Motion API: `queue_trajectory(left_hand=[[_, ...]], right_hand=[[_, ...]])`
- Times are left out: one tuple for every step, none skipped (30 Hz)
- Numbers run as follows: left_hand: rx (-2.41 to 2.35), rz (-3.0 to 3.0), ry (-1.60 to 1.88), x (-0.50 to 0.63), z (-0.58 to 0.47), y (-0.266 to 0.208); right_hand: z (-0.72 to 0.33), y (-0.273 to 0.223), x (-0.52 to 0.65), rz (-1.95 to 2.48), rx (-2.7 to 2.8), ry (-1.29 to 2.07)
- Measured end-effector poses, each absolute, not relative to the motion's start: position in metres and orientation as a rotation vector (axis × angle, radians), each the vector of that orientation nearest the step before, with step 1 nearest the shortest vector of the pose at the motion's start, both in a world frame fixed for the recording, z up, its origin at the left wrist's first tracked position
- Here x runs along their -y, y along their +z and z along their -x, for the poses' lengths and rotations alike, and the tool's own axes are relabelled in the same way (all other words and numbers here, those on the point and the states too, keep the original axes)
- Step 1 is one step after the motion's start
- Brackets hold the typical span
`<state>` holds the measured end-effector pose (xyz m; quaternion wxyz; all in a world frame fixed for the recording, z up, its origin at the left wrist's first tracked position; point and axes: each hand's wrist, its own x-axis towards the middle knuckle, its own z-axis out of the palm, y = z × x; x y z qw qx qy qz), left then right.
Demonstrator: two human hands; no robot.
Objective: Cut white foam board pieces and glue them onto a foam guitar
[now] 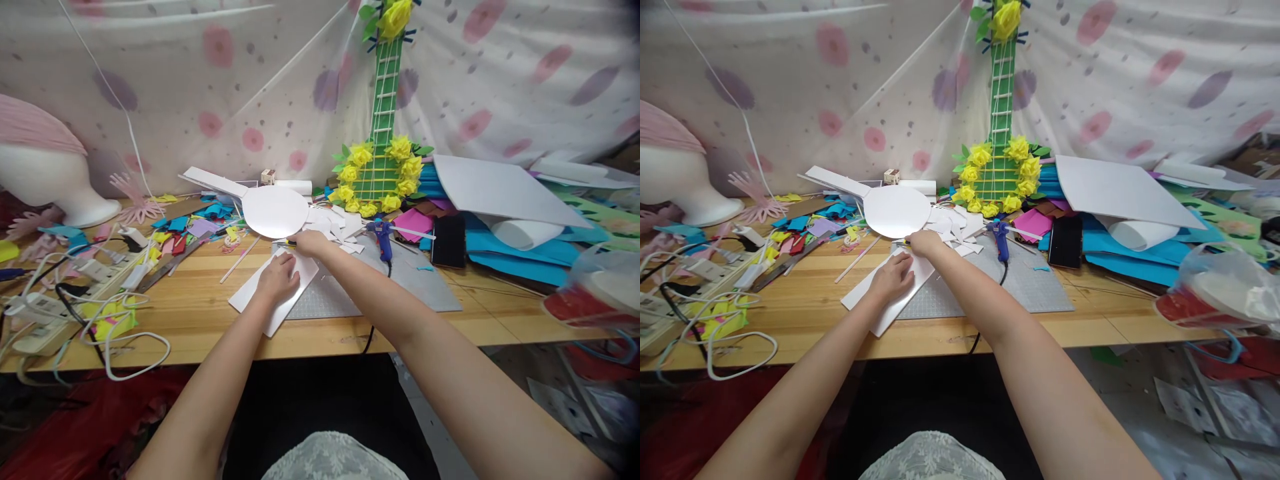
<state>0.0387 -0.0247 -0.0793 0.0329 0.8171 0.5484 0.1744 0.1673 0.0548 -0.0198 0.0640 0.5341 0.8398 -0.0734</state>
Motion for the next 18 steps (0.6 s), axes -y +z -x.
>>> queue_trajectory(left_hand=[[-1.702, -2.514, 0.536, 0.024, -0.039, -0.08], [-1.718, -2.505, 0.532, 0.023, -0.039, -0.08], [-1.736, -2.488, 0.525, 0.023, -0.039, -0.08], [-1.752, -2.468, 0.518, 0.022, -0.039, -0.079], [-1.768, -2.448, 0.514, 0.022, -0.039, -0.079], [-1.783, -2.432, 0.511, 0.021, -0.04, -0.079], [-1.797, -2.419, 0.509, 0.021, -0.04, -0.078], [-1.808, -2.412, 0.508, 0.021, -0.041, -0.078], [-1.818, -2.41, 0.511, 0.021, -0.042, -0.078], [-1.828, -2.41, 0.51, 0.021, -0.042, -0.079], [-1.835, -2.412, 0.507, 0.02, -0.043, -0.079], [-1.84, -2.417, 0.499, 0.02, -0.044, -0.08], [-1.846, -2.421, 0.49, 0.02, -0.045, -0.08], [-1.852, -2.423, 0.481, 0.02, -0.045, -0.081], [-1.858, -2.424, 0.475, 0.02, -0.045, -0.081], [-1.863, -2.425, 0.474, 0.02, -0.046, -0.08], [-1.866, -2.426, 0.477, 0.021, -0.046, -0.08], [-1.869, -2.427, 0.481, 0.021, -0.046, -0.08]], right_hand=[[-0.167, -0.019, -0.054, -1.61, -2.54, -0.21], [-0.167, -0.018, -0.052, -1.604, -2.548, -0.203], [-0.167, -0.018, -0.051, -1.594, -2.558, -0.201], [-0.169, -0.017, -0.05, -1.58, -2.568, -0.202], [-0.17, -0.017, -0.05, -1.567, -2.571, -0.209], [-0.173, -0.017, -0.049, -1.556, -2.568, -0.218], [-0.175, -0.017, -0.048, -1.55, -2.562, -0.226], [-0.179, -0.017, -0.047, -1.545, -2.553, -0.233], [-0.182, -0.017, -0.045, -1.542, -2.543, -0.238], [-0.185, -0.017, -0.044, -1.539, -2.537, -0.24], [-0.189, -0.017, -0.042, -1.533, -2.533, -0.241], [-0.192, -0.017, -0.039, -1.529, -2.532, -0.238], [-0.196, -0.017, -0.037, -1.525, -2.533, -0.236], [-0.2, -0.017, -0.034, -1.526, -2.532, -0.236], [-0.204, -0.017, -0.03, -1.536, -2.525, -0.237], [-0.208, -0.017, -0.027, -1.546, -2.518, -0.24], [-0.213, -0.017, -0.023, -1.554, -2.513, -0.243], [-0.217, -0.017, -0.019, -1.56, -2.512, -0.242]])
